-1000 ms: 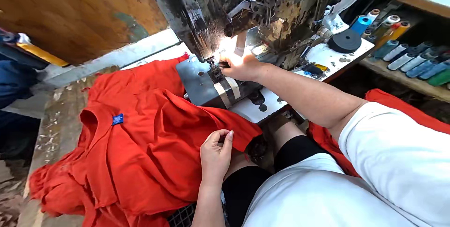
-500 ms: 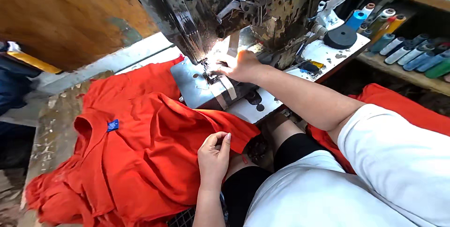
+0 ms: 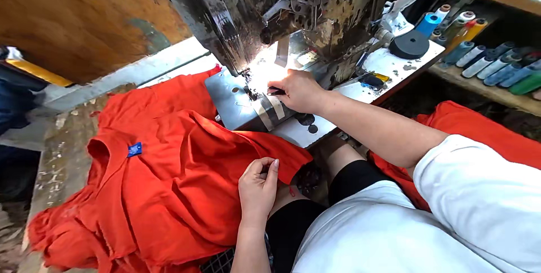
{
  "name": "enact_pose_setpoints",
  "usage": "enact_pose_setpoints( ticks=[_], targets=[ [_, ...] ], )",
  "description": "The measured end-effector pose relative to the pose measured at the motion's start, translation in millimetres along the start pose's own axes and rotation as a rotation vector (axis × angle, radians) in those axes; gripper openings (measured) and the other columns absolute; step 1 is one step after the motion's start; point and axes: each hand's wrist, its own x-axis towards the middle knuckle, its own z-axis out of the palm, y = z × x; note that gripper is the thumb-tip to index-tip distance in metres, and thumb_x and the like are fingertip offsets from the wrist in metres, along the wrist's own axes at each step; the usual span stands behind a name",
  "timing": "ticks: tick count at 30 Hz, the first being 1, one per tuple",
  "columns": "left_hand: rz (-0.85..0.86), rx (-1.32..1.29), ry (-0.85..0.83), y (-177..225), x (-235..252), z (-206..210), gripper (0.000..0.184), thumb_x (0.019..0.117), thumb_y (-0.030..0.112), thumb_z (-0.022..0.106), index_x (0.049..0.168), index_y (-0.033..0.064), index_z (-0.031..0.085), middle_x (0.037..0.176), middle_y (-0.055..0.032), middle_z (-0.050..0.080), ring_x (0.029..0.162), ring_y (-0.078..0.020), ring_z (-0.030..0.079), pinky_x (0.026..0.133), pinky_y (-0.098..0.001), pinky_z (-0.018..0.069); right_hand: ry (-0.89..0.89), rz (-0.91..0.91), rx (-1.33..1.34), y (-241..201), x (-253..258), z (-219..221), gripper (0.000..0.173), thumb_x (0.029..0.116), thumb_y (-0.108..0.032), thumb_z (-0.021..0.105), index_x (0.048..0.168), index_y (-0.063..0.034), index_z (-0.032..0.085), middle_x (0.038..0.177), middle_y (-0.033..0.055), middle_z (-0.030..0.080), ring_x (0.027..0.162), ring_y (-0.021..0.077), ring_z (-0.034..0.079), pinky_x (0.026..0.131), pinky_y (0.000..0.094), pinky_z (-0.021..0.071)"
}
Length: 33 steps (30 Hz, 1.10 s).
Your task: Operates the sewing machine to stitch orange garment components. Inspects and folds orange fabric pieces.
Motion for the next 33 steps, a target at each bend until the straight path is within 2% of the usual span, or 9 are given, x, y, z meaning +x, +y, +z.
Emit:
enact_pose_setpoints(
  ticks=[3,6,15,20,23,25,27,31,33],
  targets=[
    [-0.011,0.018,-0.001,0,0,1,0.018,0.0966,0.023,0.067,0.097,0.007,0.075,0.087,0.003,0.071,0.074,0.0029,0.066,0.068,-0.0139,0.0568,-0.029,-0.006,0.109,-5,11,-2,0.022,0.1026,-0.016,0.057,0.116,-0.0086,0.073,0.095,0.0116,0.075,0.094,0.0299,0.072,0.083,0.0522,0.055],
    [-0.005,0.043,0.009,0,-1,2,0.018,0.0969,0.024,0.066,0.097,0.0074,0.075,0.088,0.0028,0.071,0.074,0.0032,0.066,0.068,-0.0138,0.0566,0.005,-0.047,0.21,-5,19,-1,0.016,0.1014,-0.011,0.057,0.105,-0.0034,0.07,0.089,0.0131,0.072,0.088,0.0288,0.071,0.079,0.0515,0.0546],
    [0.017,0.081,0.008,-2,-1,2,0.02,0.097,0.026,0.065,0.097,0.0081,0.076,0.089,0.0021,0.072,0.074,0.0027,0.066,0.067,-0.0141,0.0561,0.098,-0.155,0.212,-6,7,-1,0.01,0.0955,-0.004,0.06,0.097,0.0013,0.069,0.081,0.0143,0.068,0.077,0.0282,0.068,0.072,0.0465,0.0544],
    [0.022,0.042,0.003,0,-1,0,0.018,0.0973,0.023,0.065,0.097,0.0085,0.076,0.09,0.0029,0.072,0.079,0.0018,0.067,0.072,-0.0149,0.0572,-0.337,-0.324,0.333,-19,-40,-33,0.009,0.0954,-0.007,0.068,0.09,-0.0029,0.074,0.077,0.0057,0.068,0.069,0.0142,0.065,0.066,0.0349,0.0553],
    [0.008,0.01,0.004,1,-3,0,0.015,0.0953,0.021,0.067,0.097,0.0082,0.075,0.092,0.0025,0.072,0.079,0.0019,0.067,0.071,-0.0147,0.0572,-0.691,-0.206,0.297,-9,-77,-28,0.027,0.0952,-0.028,0.074,0.085,-0.0038,0.073,0.07,0.0036,0.064,0.066,0.0125,0.061,0.063,0.0353,0.0503],
    [0.001,-0.04,0.016,2,-4,1,0.013,0.0913,0.015,0.07,0.099,0.0055,0.074,0.094,0.0005,0.072,0.077,0.0005,0.066,0.068,-0.0154,0.0571,-0.821,-0.013,0.199,-6,-95,-21,0.046,0.0894,-0.047,0.078,0.098,-0.0026,0.073,0.079,0.009,0.068,0.077,0.0222,0.065,0.072,0.0484,0.0527],
    [-0.014,-0.158,0.02,8,-10,4,0.017,0.0888,0.006,0.07,0.105,0.0006,0.071,0.098,-0.0028,0.07,0.076,-0.0016,0.065,0.068,-0.017,0.0577,-0.733,0.082,0.23,-7,-109,-15,0.053,0.0903,-0.049,0.076,0.119,-0.0052,0.072,0.091,0.0132,0.072,0.088,0.029,0.07,0.081,0.0569,0.0551],
    [0.063,-0.093,0.008,26,-38,14,0.025,0.0916,0.006,0.068,0.115,-0.002,0.066,0.1,-0.0052,0.069,0.076,-0.0012,0.064,0.068,-0.017,0.0566,-0.269,-0.132,0.515,-29,-126,8,0.038,0.0991,-0.035,0.067,0.127,-0.0092,0.069,0.082,0.0027,0.071,0.068,0.0104,0.066,0.065,0.0326,0.057],
    [0.109,-0.073,0.01,36,-46,13,0.025,0.0919,0.005,0.066,0.116,-0.0014,0.065,0.101,-0.0031,0.071,0.086,-0.0003,0.067,0.078,-0.0184,0.0584,-0.249,-0.241,0.597,-48,-118,19,0.044,0.0999,-0.031,0.067,0.139,-0.0115,0.063,0.09,0.0042,0.074,0.075,0.0133,0.068,0.069,0.0362,0.0588]
  ],
)
